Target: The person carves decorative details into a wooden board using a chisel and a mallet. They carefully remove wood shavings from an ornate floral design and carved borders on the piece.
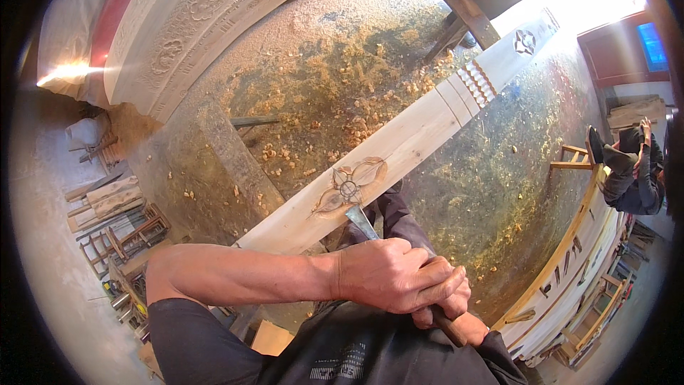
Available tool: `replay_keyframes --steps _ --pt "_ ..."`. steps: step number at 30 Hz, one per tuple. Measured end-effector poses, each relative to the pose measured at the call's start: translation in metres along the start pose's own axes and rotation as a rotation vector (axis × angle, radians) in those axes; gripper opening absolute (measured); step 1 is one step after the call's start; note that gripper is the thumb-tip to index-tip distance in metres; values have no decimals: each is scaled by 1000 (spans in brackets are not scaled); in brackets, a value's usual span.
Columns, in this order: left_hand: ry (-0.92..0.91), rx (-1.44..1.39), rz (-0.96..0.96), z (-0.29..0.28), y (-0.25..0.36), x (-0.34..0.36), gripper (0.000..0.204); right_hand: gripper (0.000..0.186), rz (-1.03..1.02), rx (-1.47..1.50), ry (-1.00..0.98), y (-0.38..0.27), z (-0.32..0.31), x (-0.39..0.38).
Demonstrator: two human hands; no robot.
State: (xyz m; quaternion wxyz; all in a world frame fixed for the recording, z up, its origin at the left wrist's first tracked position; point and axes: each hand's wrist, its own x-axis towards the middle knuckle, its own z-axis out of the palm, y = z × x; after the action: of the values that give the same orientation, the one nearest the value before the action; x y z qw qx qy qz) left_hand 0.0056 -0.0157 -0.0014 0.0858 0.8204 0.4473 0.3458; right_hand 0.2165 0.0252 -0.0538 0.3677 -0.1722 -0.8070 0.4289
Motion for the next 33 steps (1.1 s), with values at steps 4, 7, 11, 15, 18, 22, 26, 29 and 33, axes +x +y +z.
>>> replay_keyframes --steps 4,7,11,15,18,22,26,29,33 --pt "187 124 139 -5 6 4 41 17 84 50 -19 -2 -2 -8" --pt "113 78 120 -2 4 2 44 14 150 93 -32 0 -5 -17" --pt "91 -10 93 4 2 3 47 12 209 127 -51 4 -12 -19" --pt "6 -41 45 0 -1 4 46 14 224 160 -53 4 -14 -2" --pt "-28 -60 2 2 -3 4 44 16 239 184 -64 3 -16 8" --pt "-17 -30 3 2 -7 4 42 19 272 213 -72 -1 -19 22" --pt "117 79 67 -2 -1 6 44 22 291 263 -71 -2 -21 37" --pt "128 149 40 -5 -3 8 41 24 334 301 -67 -6 -25 42" --pt "102 182 -30 -11 -7 13 41 28 367 267 -159 -5 -39 64"
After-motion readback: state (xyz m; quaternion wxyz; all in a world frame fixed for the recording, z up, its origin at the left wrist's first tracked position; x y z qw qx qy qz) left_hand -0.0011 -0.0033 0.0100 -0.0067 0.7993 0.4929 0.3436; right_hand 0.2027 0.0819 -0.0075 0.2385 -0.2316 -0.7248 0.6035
